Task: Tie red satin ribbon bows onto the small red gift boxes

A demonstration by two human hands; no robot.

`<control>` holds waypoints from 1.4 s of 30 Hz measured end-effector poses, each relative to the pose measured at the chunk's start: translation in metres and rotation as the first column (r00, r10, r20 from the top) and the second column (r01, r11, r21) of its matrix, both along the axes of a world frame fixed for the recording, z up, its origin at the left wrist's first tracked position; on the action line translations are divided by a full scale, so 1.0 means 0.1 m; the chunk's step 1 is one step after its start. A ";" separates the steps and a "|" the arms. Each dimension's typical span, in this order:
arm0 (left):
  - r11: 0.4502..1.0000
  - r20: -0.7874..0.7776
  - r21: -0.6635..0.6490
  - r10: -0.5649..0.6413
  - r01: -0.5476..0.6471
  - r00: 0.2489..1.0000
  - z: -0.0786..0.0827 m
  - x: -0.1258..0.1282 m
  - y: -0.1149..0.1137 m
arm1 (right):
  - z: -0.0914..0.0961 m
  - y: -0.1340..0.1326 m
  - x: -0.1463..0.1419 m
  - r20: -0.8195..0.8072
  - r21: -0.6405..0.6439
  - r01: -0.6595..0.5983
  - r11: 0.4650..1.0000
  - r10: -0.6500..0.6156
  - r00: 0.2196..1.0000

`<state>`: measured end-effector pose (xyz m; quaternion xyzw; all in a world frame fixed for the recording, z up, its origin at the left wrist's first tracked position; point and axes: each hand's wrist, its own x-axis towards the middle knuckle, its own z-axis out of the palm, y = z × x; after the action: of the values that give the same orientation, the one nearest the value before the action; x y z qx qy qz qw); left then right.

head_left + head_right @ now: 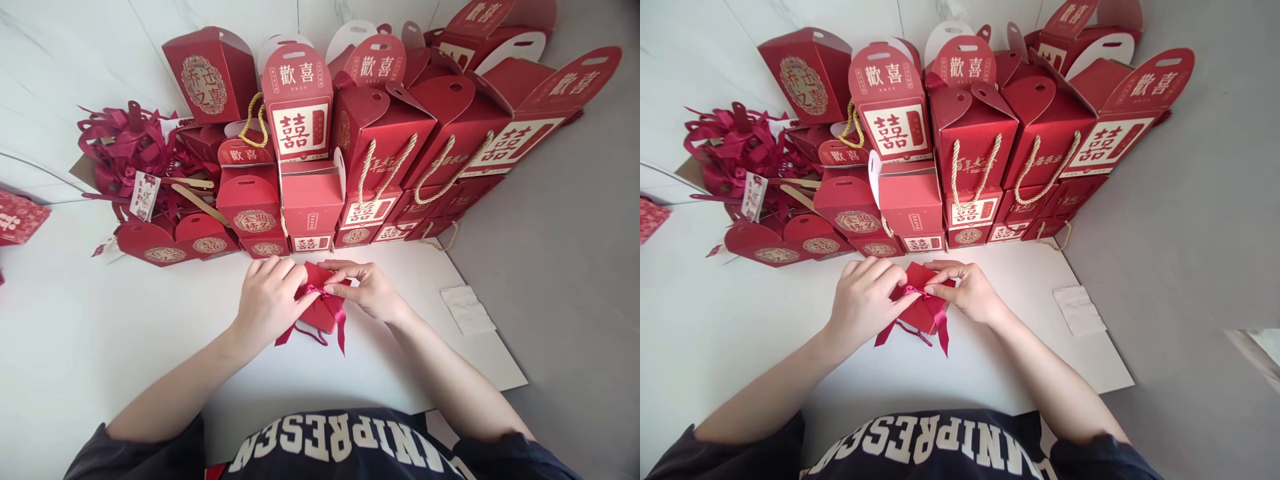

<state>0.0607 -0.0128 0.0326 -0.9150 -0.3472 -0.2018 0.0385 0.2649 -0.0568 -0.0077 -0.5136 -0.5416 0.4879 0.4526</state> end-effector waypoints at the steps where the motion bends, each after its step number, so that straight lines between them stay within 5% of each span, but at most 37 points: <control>1: 0.997 0.006 -0.075 -0.001 0.002 1.000 0.02 -0.01 0.02 | 0.01 0.00 0.00 0.002 0.006 -0.012 1.000 0.012 1.000; 7: 0.822 0.124 -0.559 -0.042 0.105 0.991 0.14 -0.04 0.12 | 0.04 -0.01 0.00 0.027 0.017 -0.030 0.999 0.030 0.999; 14: 0.589 0.166 -0.799 0.020 0.123 0.986 0.25 -0.08 0.13 | 0.10 -0.04 0.03 0.065 -0.009 -0.058 0.998 0.059 0.996; 23: 0.649 0.001 -0.760 -0.029 0.020 1.000 0.30 -0.23 0.20 | 0.15 -0.09 0.18 0.170 0.004 -0.052 0.999 0.050 0.984; 28: 0.759 -0.042 -0.651 -0.004 -0.024 0.999 0.29 -0.26 0.22 | 0.15 -0.10 0.17 0.300 0.095 -0.004 0.995 -0.025 0.954; 34: 0.868 0.024 -0.497 0.023 -0.008 0.999 0.25 -0.22 0.23 | 0.14 -0.07 0.18 0.218 0.108 -0.068 0.992 0.043 0.975; 38: 0.768 0.154 -0.609 -0.131 0.198 0.979 0.25 -0.18 0.24 | 0.10 -0.07 0.18 0.234 0.136 -0.068 0.988 0.035 0.972; 42: 0.533 0.206 -0.735 -0.414 0.420 0.886 0.33 -0.21 0.28 | 0.06 -0.06 0.18 0.249 0.192 -0.081 0.978 0.031 0.968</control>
<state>0.0393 0.0152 0.0659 -0.8993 -0.1709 -0.0430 -0.4003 0.2828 -0.0626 -0.0013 -0.5058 -0.6540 0.3765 0.4179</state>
